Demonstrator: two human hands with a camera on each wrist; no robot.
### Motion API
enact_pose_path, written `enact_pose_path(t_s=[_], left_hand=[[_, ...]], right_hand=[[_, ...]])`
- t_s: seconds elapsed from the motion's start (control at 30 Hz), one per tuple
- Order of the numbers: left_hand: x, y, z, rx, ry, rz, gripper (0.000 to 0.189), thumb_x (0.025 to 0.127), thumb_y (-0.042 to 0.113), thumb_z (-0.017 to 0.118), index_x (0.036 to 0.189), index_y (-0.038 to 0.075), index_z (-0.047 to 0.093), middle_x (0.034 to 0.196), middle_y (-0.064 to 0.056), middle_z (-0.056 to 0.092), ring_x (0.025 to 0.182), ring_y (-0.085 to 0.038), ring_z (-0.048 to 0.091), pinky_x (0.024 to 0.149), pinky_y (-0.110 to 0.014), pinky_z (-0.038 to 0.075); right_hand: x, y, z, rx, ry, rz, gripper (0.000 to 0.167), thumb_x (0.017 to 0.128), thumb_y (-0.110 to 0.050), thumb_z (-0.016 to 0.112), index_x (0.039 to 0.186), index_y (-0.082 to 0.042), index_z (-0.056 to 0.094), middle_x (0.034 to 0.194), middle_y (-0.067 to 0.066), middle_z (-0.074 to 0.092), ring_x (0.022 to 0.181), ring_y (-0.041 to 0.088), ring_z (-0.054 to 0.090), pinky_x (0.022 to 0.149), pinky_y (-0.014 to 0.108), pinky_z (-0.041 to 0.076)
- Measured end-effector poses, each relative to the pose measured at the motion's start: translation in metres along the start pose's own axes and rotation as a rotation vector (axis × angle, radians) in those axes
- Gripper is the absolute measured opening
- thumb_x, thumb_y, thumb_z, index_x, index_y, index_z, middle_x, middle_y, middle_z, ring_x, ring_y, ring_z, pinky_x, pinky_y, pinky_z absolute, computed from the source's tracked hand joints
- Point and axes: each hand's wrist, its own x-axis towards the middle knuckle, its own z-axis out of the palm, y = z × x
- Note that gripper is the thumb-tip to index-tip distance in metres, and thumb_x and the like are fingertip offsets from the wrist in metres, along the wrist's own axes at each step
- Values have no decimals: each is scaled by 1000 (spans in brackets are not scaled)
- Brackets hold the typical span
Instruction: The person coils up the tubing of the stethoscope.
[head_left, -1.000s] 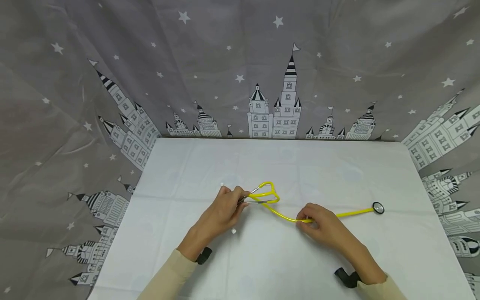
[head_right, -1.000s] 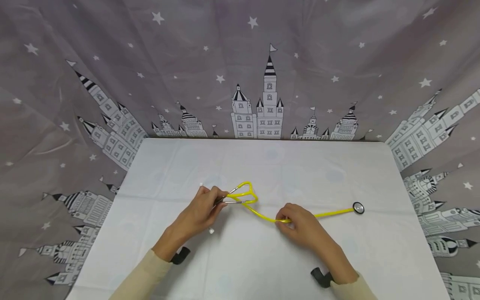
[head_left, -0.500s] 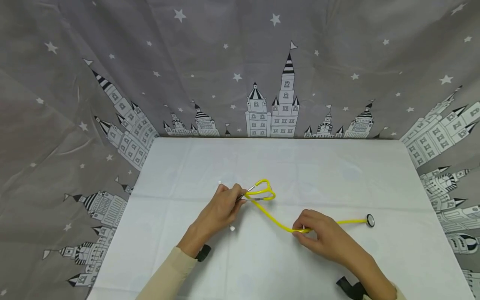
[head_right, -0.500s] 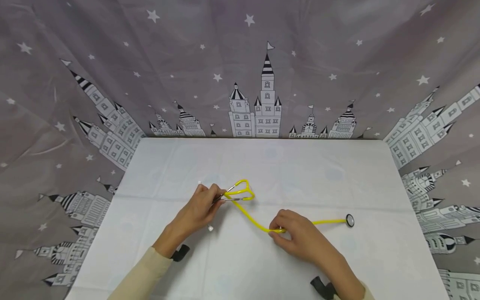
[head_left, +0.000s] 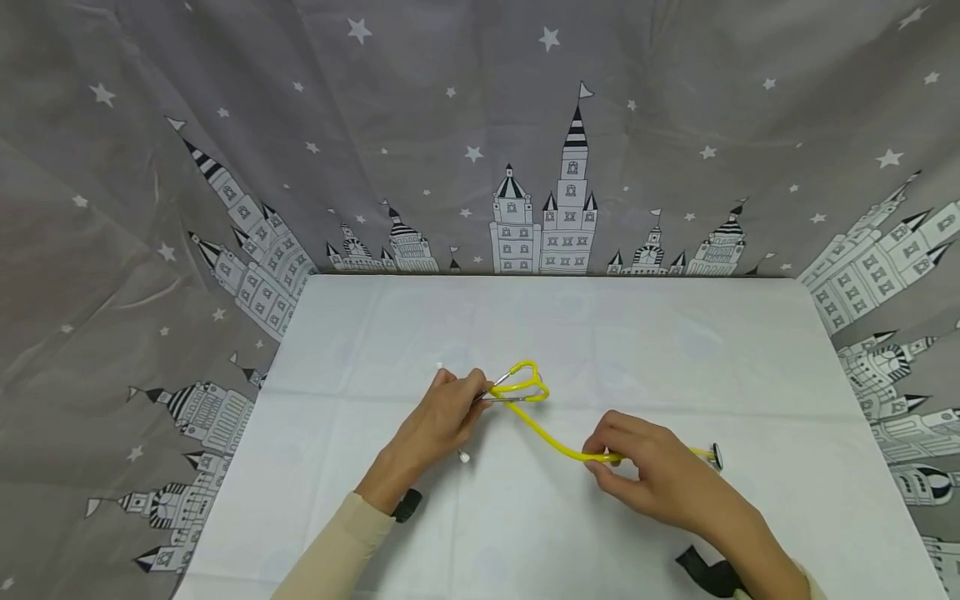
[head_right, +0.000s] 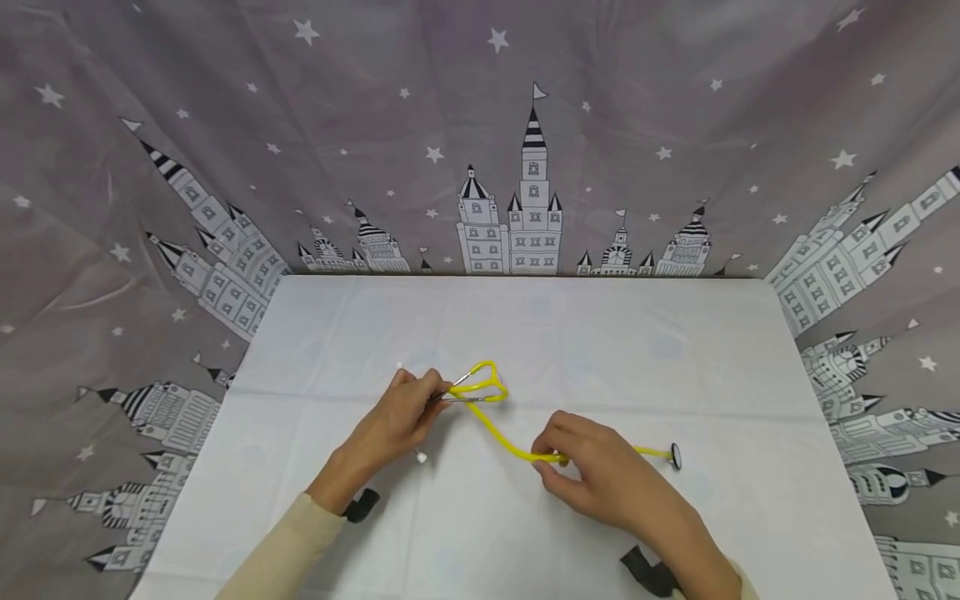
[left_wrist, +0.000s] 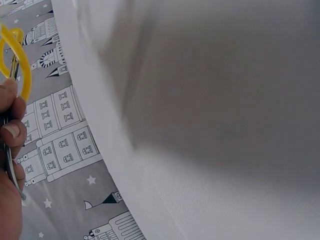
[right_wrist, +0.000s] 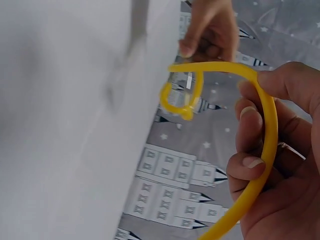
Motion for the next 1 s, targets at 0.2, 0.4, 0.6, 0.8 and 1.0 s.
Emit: enact_pose_path(t_s=[0.2,0.4,0.6,0.8,1.0], left_hand=[[0,1,2,-7,5,6,26,96,12,81,107,9,58,103,2,82,79,-5,68,86,-30,40],[0,2,1,-6,-10,-13,26,96,12,82,106,11,58,100,5,81,77,-4,64,87,-29,39],[1,6,4,-21,-9,17,26,96,12,81,109,13,58,101,6,80,75,-3,63,87,-30,40],[1,12,8,-24,-20,52,25,96,13,81,109,14,60,101,9,79,72,-3,59,87,-29,40],[2,18,9,-24,-22,58,25,96,13,82,108,15,60,101,11,79,74,-2,61,86,-28,40]], right_hand=[[7,-5,-8,-36,12,-44,25,90,-8,82,101,-28,72,102,-23,62,88,-3,60,77,19,56],[19,-13,-14,-42,0,-69,22,92,-10,82,102,-27,72,101,-19,63,87,1,60,76,19,55],[32,-18,-21,-42,34,-110,20,93,-7,77,103,-22,70,103,-16,64,85,1,61,74,19,55],[45,-20,-26,-48,25,-108,16,98,-9,75,110,-19,69,109,-12,65,87,0,59,74,17,54],[58,-18,-28,-74,61,-165,16,101,-6,72,112,-17,69,111,-9,64,86,2,57,73,18,51]])
